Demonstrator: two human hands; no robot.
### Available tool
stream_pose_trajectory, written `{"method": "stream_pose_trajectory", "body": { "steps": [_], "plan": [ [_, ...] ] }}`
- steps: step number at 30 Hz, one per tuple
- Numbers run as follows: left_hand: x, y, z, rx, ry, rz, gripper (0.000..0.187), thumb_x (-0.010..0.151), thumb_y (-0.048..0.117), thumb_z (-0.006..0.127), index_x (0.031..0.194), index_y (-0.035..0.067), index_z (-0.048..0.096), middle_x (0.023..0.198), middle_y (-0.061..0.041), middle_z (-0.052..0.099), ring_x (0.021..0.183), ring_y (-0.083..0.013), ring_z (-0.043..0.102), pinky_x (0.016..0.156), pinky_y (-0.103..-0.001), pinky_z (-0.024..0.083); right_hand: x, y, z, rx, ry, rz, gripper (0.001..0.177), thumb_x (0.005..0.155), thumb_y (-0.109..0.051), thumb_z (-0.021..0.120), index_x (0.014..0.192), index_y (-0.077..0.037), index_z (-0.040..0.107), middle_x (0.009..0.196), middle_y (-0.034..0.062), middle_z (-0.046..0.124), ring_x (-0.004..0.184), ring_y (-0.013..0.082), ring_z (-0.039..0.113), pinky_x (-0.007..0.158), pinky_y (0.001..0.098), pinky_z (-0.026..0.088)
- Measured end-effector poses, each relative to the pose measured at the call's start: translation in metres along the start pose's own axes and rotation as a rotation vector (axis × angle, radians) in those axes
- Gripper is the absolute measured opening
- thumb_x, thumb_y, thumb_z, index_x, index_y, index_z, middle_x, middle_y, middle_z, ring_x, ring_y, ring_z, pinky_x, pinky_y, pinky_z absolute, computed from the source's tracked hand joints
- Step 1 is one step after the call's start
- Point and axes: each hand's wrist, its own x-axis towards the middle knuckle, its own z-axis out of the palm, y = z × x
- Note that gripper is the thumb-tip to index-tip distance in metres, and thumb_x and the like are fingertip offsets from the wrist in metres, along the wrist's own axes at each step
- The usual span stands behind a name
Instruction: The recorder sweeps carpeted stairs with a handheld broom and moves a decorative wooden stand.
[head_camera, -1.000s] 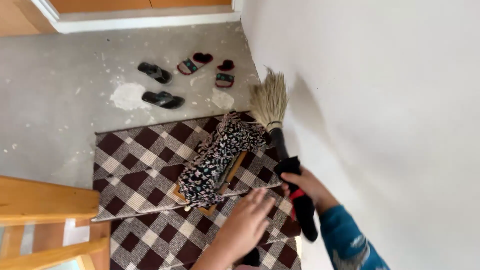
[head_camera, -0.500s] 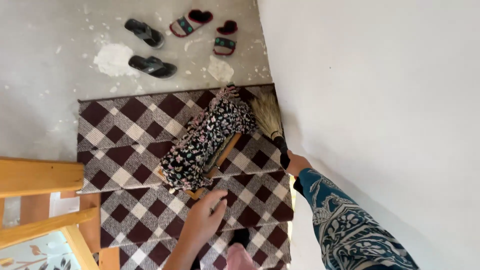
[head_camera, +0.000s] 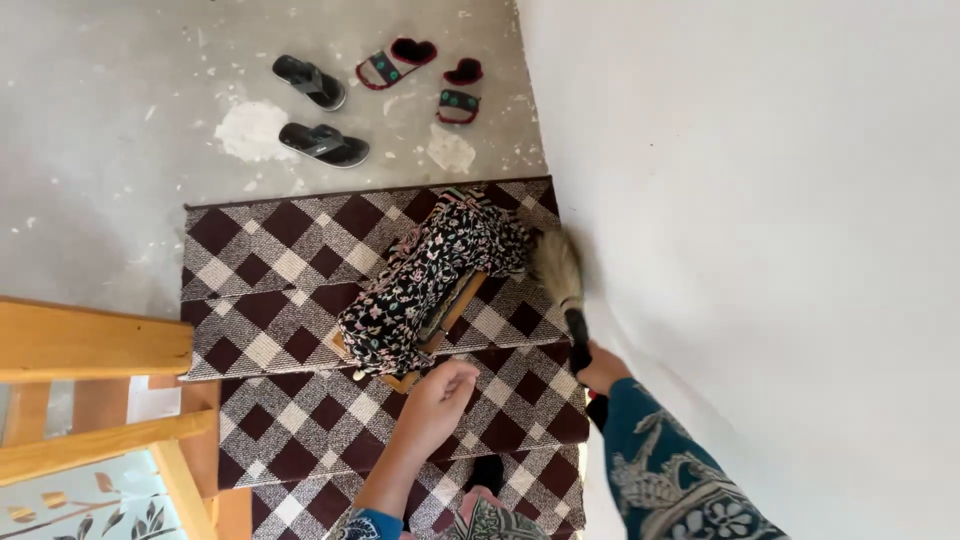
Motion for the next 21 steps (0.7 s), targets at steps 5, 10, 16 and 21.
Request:
{"method": "stream_pose_trajectory", "body": {
  "steps": [5,10,16,21],
  "plan": [
    [0.001,-0.014,0.007,-0.048,-0.046,-0.112,0.026,0.099,0.025,0.058,0.114,0.008,0.07,0.111,-0.006,0.077,0.107,-0.0172,0.074,0.093,-0.032,0.057,-0.044,0.01,0.015,0.192,-0.278,0.05,0.075,0.083,-0.009,0.074,0.152,-0.014,0.045,0.094,0.0138,0.071,0.062,0.0224,0.067,0.058,0.0387,0.058],
    [0.009,-0.027,0.014,-0.075,-0.034,-0.095,0.026,0.098,0.024,0.058,0.113,0.006,0.071,0.11,-0.007,0.077,0.104,-0.0169,0.073,0.091,-0.031,0.056,-0.083,0.014,0.016,0.293,-0.129,0.048,0.073,0.083,-0.01,0.073,0.152,-0.015,0.047,0.09,0.014,0.072,0.06,0.0224,0.066,0.057,0.0371,0.056],
    [0.031,-0.069,0.054,-0.167,-0.128,-0.353,0.034,0.101,0.029,0.053,0.122,0.005,0.068,0.112,-0.011,0.073,0.098,-0.0198,0.073,0.088,-0.037,0.062,-0.041,0.054,0.057,0.432,-0.115,0.065,0.062,0.086,-0.011,0.075,0.143,-0.003,0.052,0.087,0.0144,0.072,0.062,0.0225,0.067,0.057,0.0375,0.057],
    [0.024,-0.057,0.117,-0.184,-0.343,-0.766,0.063,0.1,0.055,0.049,0.148,0.015,0.039,0.132,-0.017,0.058,0.095,-0.0305,0.07,0.088,-0.046,0.061,-0.1,0.012,0.088,0.867,-0.084,0.047,0.057,0.094,-0.022,0.07,0.139,0.007,0.049,0.088,0.0211,0.067,0.064,0.033,0.065,0.056,0.0479,0.053]
  ]
}}
